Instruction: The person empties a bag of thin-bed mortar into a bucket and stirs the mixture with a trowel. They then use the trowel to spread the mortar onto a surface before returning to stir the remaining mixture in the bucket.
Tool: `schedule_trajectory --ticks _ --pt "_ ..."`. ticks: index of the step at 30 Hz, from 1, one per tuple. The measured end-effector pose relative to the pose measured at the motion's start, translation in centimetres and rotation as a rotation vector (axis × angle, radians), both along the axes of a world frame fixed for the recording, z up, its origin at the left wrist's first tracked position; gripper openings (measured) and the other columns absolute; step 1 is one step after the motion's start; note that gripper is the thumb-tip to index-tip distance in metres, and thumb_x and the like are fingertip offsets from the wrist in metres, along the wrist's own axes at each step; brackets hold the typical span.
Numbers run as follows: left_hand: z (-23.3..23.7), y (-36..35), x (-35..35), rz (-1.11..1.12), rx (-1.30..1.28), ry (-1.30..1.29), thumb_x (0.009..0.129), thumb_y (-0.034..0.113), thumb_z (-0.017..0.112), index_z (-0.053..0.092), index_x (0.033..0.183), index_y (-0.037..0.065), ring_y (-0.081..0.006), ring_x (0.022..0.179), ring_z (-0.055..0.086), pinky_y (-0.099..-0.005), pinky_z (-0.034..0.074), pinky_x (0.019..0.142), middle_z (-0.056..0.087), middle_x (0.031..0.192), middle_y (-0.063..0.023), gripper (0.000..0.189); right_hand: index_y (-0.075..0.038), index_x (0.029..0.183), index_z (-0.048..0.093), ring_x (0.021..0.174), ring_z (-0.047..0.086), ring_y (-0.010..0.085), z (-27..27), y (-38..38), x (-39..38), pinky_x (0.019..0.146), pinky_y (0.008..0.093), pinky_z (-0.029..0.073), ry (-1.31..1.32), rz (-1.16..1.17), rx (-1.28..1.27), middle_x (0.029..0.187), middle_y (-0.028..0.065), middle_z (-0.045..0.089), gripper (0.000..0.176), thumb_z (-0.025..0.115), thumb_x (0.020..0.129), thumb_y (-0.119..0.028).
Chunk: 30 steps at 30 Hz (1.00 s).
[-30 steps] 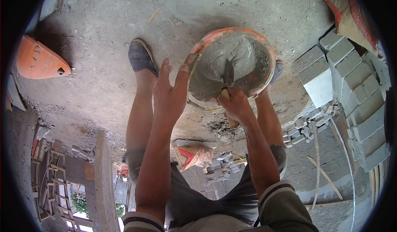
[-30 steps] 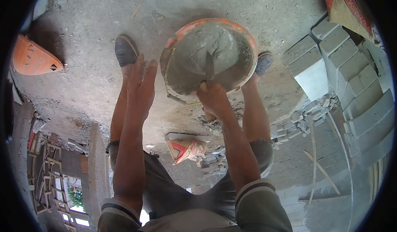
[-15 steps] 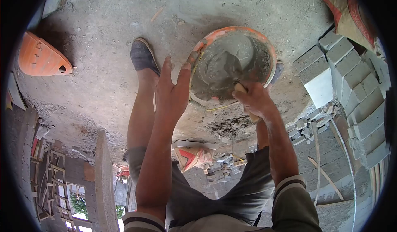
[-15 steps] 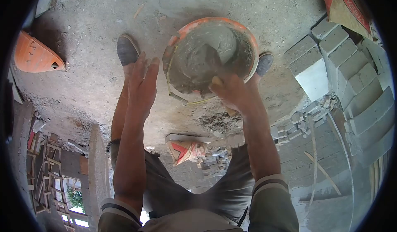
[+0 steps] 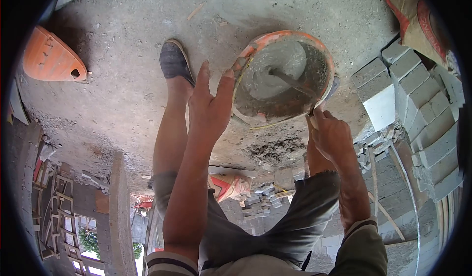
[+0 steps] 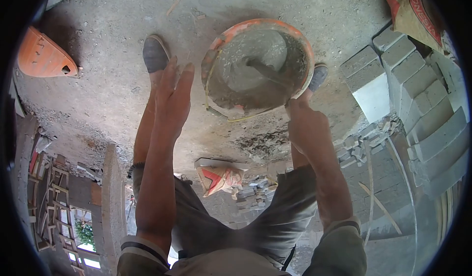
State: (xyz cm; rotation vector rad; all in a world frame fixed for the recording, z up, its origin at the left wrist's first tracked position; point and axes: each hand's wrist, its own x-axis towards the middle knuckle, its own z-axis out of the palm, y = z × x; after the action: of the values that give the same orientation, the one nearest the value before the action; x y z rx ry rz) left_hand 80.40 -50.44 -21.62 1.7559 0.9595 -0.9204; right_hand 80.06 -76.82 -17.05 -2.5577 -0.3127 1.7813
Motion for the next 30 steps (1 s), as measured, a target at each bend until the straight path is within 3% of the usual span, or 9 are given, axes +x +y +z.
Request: schedule_trajectory --ticks 3,6,10,12,16,19,22,27,30 --pt "0.3 0.0 0.2 0.094 -0.058 0.088 0.09 0.038 0.055 0.039 0.137 -0.004 -0.032 0.127 0.041 -0.0366 0.032 0.104 0.042 0.134 -0.0273 0.065 -0.003 0.102 0.052 0.068 0.066 0.0359 -0.7 0.7 2.4 0.066 0.0427 0.054 -0.148 0.018 0.006 0.086 0.0178 0.064 0.024 0.055 0.078 -0.005" --pt "0.3 0.0 0.0 0.121 -0.074 0.076 0.09 0.038 0.054 0.038 0.137 -0.004 -0.0325 0.128 0.04 -0.0363 0.032 0.105 0.041 0.136 -0.0281 0.065 -0.003 0.1 0.054 0.071 0.068 0.0316 -6.5 1.8 2.4 0.065 0.0413 0.055 -0.231 0.172 -0.04 0.091 0.0148 0.063 0.021 0.055 0.08 -0.004" --pt "-0.8 0.3 -0.8 0.013 0.013 -0.098 0.089 0.046 0.054 0.036 0.135 -0.01 -0.0366 0.113 0.055 -0.0369 0.042 0.094 0.056 0.115 -0.0333 0.074 0.003 0.112 0.049 0.069 0.066 0.0349 -10.0 1.5 -3.3 0.062 0.0401 0.055 -0.125 0.235 -0.025 0.092 0.0175 0.064 0.035 0.056 0.08 -0.009" --pt "-0.3 0.3 -0.6 0.005 0.018 -0.038 0.089 0.046 0.054 0.036 0.135 -0.01 -0.0365 0.117 0.053 -0.0372 0.04 0.097 0.054 0.118 -0.0336 0.074 0.005 0.11 0.049 0.072 0.067 0.0338 -8.2 -0.2 -6.1 0.064 0.0386 0.056 -0.212 0.488 0.147 0.09 0.0184 0.064 0.034 0.057 0.079 -0.008" --pt "-0.5 0.5 -0.3 0.031 0.012 -0.057 0.089 0.046 0.055 0.036 0.135 -0.01 -0.0359 0.113 0.056 -0.0365 0.042 0.095 0.056 0.116 -0.033 0.075 0.004 0.112 0.049 0.076 0.066 0.0347 -3.0 -0.1 -3.8 0.067 0.0408 0.055 -0.324 0.541 0.204 0.091 0.019 0.063 0.036 0.056 0.079 -0.009" --pt "-0.2 0.5 -0.3 0.016 0.003 -0.026 0.089 0.046 0.054 0.036 0.135 -0.01 -0.0351 0.109 0.058 -0.0355 0.043 0.092 0.058 0.113 -0.0319 0.074 0.0 0.119 0.047 0.082 0.063 0.0399 0.5 -0.1 -0.1 0.071 0.0487 0.051 0.127 -0.096 -0.11 0.099 0.0227 0.061 0.045 0.061 0.078 -0.011" --pt "-0.4 0.3 -0.5 0.038 -0.005 -0.024 0.089 0.045 0.054 0.037 0.135 -0.009 -0.0348 0.105 0.061 -0.0351 0.045 0.09 0.06 0.11 -0.0308 0.073 -0.001 0.108 0.048 0.082 0.063 0.0405 -1.3 0.0 1.4 0.071 0.0494 0.051 -0.042 -0.146 -0.102 0.098 0.0214 0.061 0.029 0.053 0.081 -0.009" --pt "-0.9 -0.2 -1.0 -0.004 0.014 -0.052 0.089 0.043 0.054 0.037 0.135 -0.008 -0.036 0.112 0.056 -0.0363 0.042 0.094 0.056 0.116 -0.0317 0.071 0.004 0.108 0.051 0.077 0.063 0.0431 -10.5 -1.3 -6.2 0.071 0.0497 0.051 -0.041 -0.14 -0.033 0.086 0.0238 0.064 0.037 0.063 0.076 -0.01" --pt "-0.6 -0.1 -0.4 -0.018 0.02 -0.005 0.089 0.043 0.054 0.037 0.135 -0.008 -0.0368 0.117 0.052 -0.037 0.04 0.097 0.053 0.121 -0.0316 0.071 0.007 0.103 0.052 0.075 0.063 0.044 -7.3 -2.4 -9.5 0.072 0.0486 0.051 -0.253 0.29 0.147 0.08 0.024 0.065 0.035 0.063 0.075 -0.01"
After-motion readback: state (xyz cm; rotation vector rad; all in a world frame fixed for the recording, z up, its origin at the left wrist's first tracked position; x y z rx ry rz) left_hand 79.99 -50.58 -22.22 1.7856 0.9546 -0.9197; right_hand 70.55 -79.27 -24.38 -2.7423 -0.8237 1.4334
